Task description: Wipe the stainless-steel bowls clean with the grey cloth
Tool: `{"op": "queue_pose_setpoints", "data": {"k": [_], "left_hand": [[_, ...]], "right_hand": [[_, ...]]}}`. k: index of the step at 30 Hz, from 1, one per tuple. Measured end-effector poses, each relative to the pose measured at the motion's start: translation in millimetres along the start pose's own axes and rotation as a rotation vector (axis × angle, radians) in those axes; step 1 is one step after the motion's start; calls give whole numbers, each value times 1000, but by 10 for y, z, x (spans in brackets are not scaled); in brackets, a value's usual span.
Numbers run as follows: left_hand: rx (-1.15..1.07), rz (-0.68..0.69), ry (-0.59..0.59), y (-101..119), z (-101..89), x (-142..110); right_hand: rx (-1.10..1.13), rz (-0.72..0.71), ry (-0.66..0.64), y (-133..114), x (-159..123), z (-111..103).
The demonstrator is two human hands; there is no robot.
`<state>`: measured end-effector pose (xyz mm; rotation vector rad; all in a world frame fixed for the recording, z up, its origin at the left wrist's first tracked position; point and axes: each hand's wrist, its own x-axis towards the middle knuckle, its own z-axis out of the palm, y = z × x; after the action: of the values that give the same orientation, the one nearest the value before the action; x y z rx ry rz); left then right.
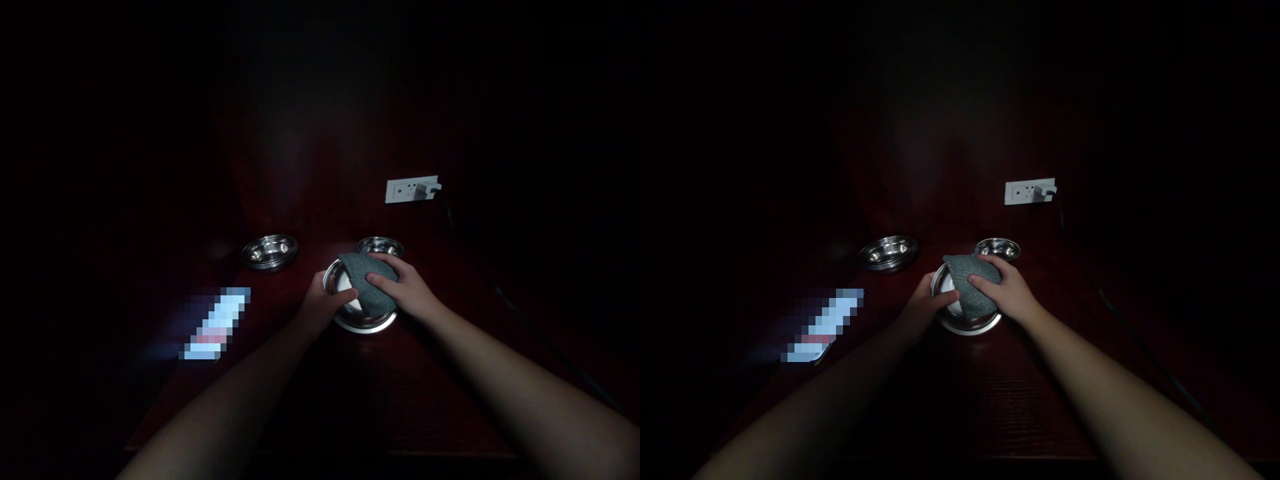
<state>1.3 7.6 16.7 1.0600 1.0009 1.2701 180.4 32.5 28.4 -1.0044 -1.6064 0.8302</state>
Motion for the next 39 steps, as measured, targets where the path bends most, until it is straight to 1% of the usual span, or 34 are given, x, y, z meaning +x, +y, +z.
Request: {"op": "queue_pose_setpoints", "data": {"k": [3,10,16,19,28,33,36,39], "left_hand": [[-5,1,14,-8,5,0],[29,3,2,-48,-21,12],[-4,10,-19,-63,-42,25],[-14,14,-35,-61,-40,19],[-20,21,-32,-2,-17,14],[-59,22,-16,8,13,-3],[-121,45,-48,-30,23,-9],[-211,75,-124,-39,25,-22]], "right_hand": [[-16,-21,4,12,3,-4],[-24,-20,-1,45,6,-16],[24,18,-19,58,5,-25],[33,22,-14,44,3,-21],[-2,0,-2,19,-9,-20],[39,27,-10,22,1,-26],[108,65,30,43,25,-37],[164,63,100,73,51,-54]]}}
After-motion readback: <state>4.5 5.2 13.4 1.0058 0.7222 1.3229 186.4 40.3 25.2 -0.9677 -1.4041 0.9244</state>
